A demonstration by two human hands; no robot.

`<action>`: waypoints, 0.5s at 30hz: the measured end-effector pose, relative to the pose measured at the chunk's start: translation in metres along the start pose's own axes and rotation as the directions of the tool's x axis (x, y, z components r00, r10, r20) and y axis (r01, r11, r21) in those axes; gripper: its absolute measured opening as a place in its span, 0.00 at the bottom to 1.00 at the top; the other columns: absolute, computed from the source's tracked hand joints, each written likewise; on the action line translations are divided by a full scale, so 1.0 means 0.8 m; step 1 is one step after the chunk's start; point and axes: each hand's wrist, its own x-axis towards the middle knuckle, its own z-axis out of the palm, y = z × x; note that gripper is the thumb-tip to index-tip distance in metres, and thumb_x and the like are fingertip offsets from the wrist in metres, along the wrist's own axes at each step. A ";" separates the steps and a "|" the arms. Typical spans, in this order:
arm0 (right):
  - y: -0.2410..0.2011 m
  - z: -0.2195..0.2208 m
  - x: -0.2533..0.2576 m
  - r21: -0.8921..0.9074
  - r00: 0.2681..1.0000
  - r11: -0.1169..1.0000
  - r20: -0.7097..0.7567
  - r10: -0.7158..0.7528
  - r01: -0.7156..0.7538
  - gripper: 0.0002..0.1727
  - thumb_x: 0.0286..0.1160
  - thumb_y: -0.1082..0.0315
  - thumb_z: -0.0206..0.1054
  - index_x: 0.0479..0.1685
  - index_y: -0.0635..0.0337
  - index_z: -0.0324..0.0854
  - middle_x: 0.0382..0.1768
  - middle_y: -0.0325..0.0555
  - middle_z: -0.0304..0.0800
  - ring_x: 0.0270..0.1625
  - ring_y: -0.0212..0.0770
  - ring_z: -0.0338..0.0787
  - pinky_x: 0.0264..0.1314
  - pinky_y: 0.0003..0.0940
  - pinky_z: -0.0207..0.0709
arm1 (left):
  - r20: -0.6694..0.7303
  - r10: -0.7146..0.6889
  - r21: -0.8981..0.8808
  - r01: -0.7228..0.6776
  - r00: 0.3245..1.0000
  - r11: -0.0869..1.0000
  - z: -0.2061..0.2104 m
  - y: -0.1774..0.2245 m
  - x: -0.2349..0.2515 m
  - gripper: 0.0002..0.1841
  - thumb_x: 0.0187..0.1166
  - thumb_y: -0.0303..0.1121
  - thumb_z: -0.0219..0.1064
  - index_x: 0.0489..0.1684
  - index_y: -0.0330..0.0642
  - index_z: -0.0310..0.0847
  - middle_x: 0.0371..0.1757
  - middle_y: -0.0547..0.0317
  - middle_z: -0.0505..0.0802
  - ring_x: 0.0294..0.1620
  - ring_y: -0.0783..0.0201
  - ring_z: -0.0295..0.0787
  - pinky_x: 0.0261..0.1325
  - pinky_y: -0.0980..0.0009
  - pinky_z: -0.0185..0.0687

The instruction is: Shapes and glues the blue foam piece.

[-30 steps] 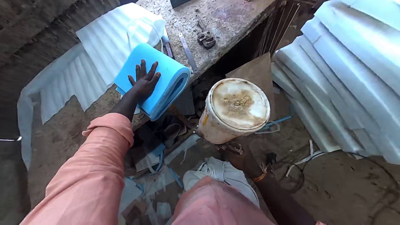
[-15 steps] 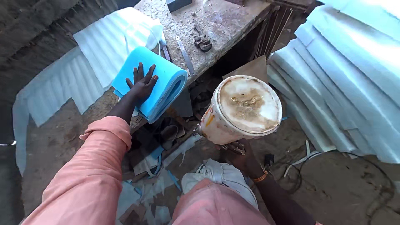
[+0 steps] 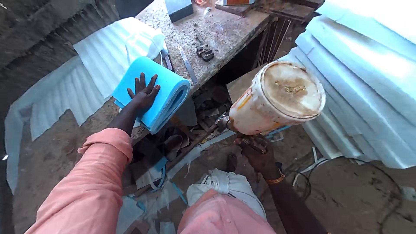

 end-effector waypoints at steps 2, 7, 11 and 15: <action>-0.003 -0.002 0.004 -0.002 0.999 1.000 -0.039 -0.001 0.001 0.14 0.73 0.64 0.75 0.55 0.58 0.88 0.39 0.41 0.96 0.22 0.32 0.86 0.20 0.28 0.83 | -0.007 0.007 0.001 -0.007 1.000 1.000 0.001 -0.003 0.001 0.37 0.81 0.76 0.32 0.94 0.90 0.39 0.99 0.62 0.33 0.97 0.43 0.15 0.77 0.13 0.11; -0.011 -0.003 0.002 0.068 0.997 0.998 -0.070 0.012 -0.007 0.14 0.73 0.65 0.75 0.56 0.57 0.87 0.40 0.43 0.96 0.19 0.34 0.85 0.17 0.28 0.81 | -0.001 0.004 0.003 -0.004 1.000 1.000 -0.001 0.000 -0.001 0.36 0.82 0.76 0.32 0.94 0.90 0.38 0.99 0.62 0.33 0.97 0.42 0.15 0.77 0.13 0.12; -0.011 -0.003 -0.002 0.069 0.999 0.997 -0.041 0.026 -0.023 0.13 0.71 0.61 0.75 0.52 0.55 0.88 0.36 0.40 0.94 0.18 0.33 0.82 0.17 0.28 0.80 | -0.002 -0.003 0.006 0.003 1.000 1.000 -0.002 0.002 -0.002 0.37 0.82 0.76 0.32 0.94 0.89 0.39 0.99 0.62 0.33 0.97 0.42 0.16 0.79 0.14 0.13; -0.009 0.000 -0.006 0.103 1.000 0.995 0.016 -0.013 0.012 0.11 0.69 0.61 0.77 0.47 0.53 0.89 0.32 0.38 0.93 0.18 0.32 0.83 0.19 0.27 0.81 | -0.002 -0.002 0.005 0.002 1.000 1.000 -0.001 0.000 0.000 0.36 0.82 0.76 0.32 0.94 0.89 0.39 0.99 0.62 0.33 0.97 0.42 0.16 0.78 0.14 0.12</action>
